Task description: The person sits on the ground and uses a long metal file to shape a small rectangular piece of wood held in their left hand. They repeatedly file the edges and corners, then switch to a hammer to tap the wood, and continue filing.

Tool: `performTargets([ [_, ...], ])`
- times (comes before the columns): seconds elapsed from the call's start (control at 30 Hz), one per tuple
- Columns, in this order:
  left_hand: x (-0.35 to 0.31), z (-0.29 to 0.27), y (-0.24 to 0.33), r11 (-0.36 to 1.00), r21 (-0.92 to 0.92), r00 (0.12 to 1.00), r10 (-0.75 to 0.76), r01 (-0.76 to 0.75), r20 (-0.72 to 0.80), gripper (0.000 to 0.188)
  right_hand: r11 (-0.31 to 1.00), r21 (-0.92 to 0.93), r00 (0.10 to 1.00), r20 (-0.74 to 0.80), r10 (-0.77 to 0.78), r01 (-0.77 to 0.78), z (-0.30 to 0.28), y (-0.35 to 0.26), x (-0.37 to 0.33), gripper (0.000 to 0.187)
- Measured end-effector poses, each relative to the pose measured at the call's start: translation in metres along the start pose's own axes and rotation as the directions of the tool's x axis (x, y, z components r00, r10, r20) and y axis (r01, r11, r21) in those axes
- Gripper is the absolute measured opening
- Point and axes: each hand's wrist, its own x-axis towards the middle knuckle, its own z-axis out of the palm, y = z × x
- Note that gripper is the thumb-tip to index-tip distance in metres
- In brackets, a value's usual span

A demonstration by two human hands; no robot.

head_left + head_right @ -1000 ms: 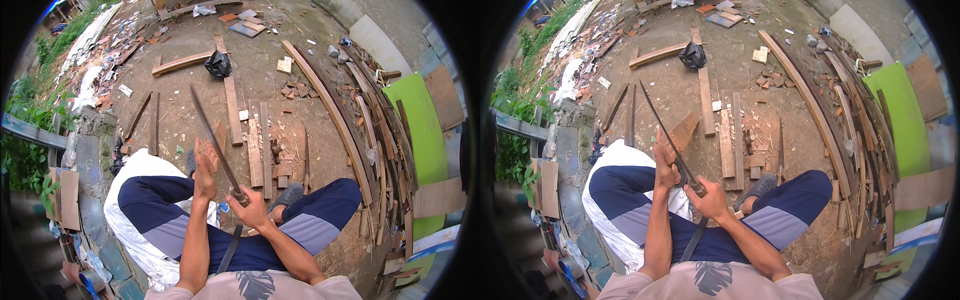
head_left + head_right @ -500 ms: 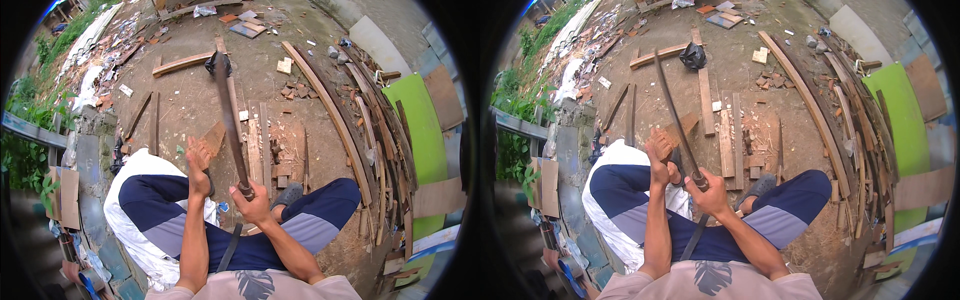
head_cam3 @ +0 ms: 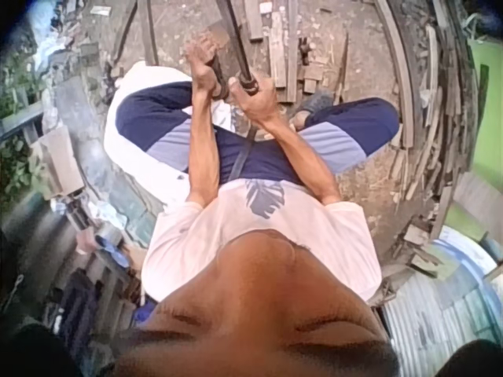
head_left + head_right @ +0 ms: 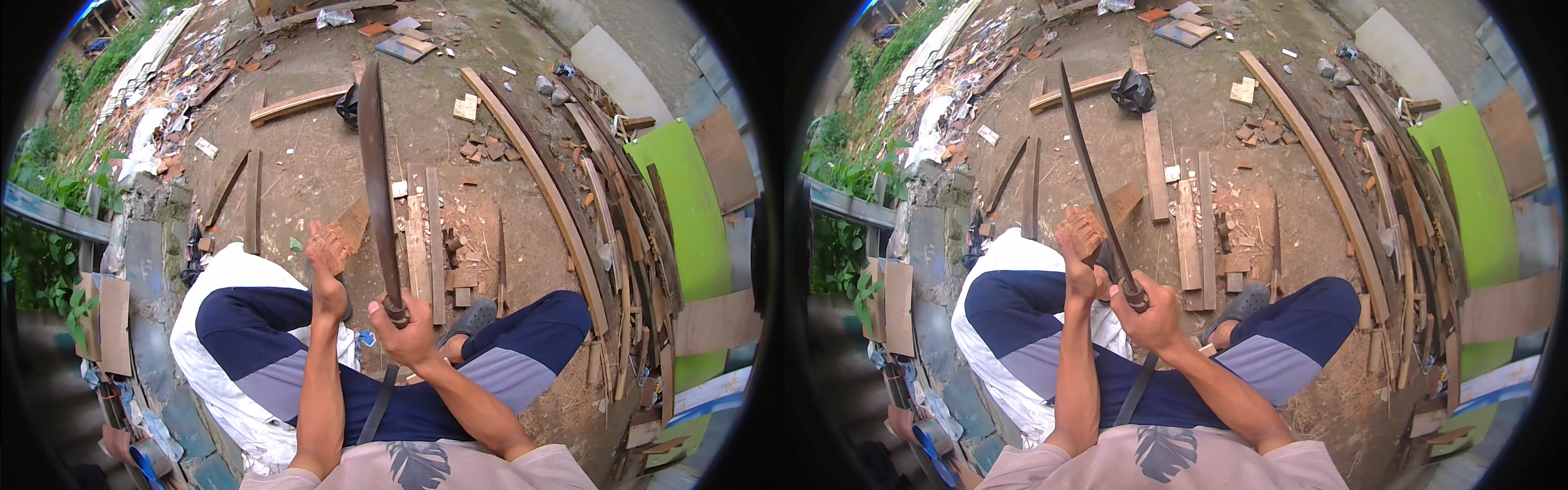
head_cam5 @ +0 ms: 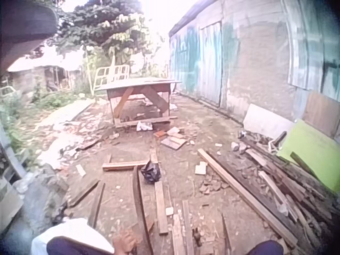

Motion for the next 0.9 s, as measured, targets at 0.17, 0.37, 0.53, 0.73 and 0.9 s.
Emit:
performTargets([
  [0.17, 0.006, -0.007, 0.008, 0.996, -0.035, 0.985, -0.076, 0.082, 0.155, 0.082, 0.996, -0.086, 0.997, 0.069, 0.020, -0.014, 0.010, 0.002, 0.006, 0.019],
  [0.37, 0.004, 0.002, 0.000, 0.999, 0.037, 1.000, -0.005, 0.006, -0.025, 0.078, 0.996, -0.074, 0.999, -0.001, 0.043, -0.043, 0.003, -0.015, 0.005, 0.020],
  [0.53, 0.005, -0.006, 0.012, 0.995, -0.046, 0.986, -0.078, 0.085, 0.148, 0.080, 0.986, -0.168, 0.998, 0.057, 0.016, -0.006, 0.014, 0.004, 0.004, 0.023],
  [0.73, 0.002, 0.009, 0.009, 1.000, -0.006, 0.999, -0.012, 0.012, -0.032, 0.077, 0.995, -0.097, 1.000, -0.017, -0.020, 0.018, 0.002, -0.013, 0.007, 0.022],
  [0.9, 0.001, 0.001, 0.017, 0.999, 0.001, 0.998, -0.043, 0.043, 0.041, 0.082, 0.978, -0.161, 0.991, 0.012, 0.135, -0.131, 0.002, 0.009, 0.006, 0.022],
])
